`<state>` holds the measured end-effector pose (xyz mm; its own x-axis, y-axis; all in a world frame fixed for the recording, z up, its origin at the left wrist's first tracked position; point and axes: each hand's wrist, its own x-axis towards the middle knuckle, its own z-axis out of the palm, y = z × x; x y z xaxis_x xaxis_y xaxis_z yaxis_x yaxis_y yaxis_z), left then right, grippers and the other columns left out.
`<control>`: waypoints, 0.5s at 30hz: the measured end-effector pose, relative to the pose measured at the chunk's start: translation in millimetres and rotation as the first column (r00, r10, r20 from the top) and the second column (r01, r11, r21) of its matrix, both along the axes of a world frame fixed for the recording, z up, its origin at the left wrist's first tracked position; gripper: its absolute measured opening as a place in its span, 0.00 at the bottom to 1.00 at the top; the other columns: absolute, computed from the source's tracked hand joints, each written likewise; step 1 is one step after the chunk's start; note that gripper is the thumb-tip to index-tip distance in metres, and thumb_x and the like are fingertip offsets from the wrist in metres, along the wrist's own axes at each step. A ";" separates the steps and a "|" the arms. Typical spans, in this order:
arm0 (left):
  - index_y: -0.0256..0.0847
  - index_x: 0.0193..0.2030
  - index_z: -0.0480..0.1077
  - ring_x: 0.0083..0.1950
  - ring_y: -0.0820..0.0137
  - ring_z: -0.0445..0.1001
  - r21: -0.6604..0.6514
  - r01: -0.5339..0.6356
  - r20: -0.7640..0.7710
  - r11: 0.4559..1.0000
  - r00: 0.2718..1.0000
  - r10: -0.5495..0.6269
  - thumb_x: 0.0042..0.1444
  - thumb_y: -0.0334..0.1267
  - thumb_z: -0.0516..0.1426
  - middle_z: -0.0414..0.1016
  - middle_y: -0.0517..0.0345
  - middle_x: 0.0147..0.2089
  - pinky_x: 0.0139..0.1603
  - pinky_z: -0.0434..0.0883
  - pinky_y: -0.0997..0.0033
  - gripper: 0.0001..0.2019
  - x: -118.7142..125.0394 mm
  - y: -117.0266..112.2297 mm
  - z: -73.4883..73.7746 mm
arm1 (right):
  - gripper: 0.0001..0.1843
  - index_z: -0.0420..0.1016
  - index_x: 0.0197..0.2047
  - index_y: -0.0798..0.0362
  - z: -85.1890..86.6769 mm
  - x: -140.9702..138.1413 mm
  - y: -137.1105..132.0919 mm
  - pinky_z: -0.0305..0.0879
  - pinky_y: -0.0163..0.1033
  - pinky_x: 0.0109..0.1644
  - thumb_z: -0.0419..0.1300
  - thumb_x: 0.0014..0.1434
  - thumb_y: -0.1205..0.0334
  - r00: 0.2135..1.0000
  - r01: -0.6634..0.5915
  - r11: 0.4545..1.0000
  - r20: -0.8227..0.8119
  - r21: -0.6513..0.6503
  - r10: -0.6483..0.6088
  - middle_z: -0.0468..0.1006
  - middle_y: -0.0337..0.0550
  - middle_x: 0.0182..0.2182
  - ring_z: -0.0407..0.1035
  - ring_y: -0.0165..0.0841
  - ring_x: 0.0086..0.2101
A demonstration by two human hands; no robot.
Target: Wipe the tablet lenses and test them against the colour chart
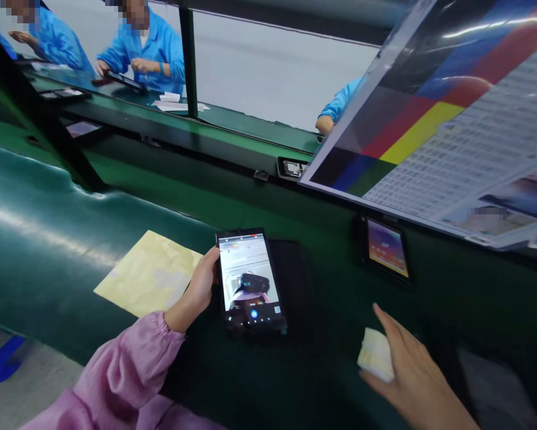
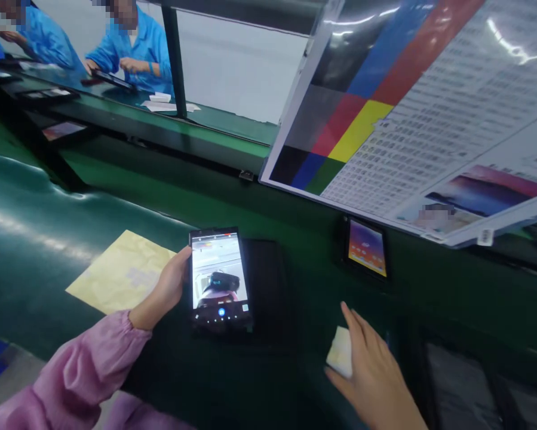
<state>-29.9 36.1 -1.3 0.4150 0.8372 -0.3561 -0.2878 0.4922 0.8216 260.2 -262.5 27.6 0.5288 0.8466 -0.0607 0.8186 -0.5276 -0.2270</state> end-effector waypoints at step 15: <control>0.35 0.47 0.80 0.59 0.47 0.79 0.029 -0.068 0.050 0.997 0.997 0.067 0.55 0.55 0.65 0.84 0.47 0.52 0.59 0.74 0.54 0.24 -3.3 -2.0 -0.3 | 0.36 0.60 0.72 0.50 -27.0 -90.0 116.0 0.76 0.54 0.48 0.59 0.67 0.42 0.845 0.141 0.946 -0.533 0.290 0.037 0.74 0.53 0.57 0.75 0.44 0.46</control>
<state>-33.2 34.1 -1.6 0.3735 0.8741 -0.3106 -0.3599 0.4451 0.8199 170.2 -146.5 0.7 0.5354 0.8404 -0.0844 0.5005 -0.3962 -0.7698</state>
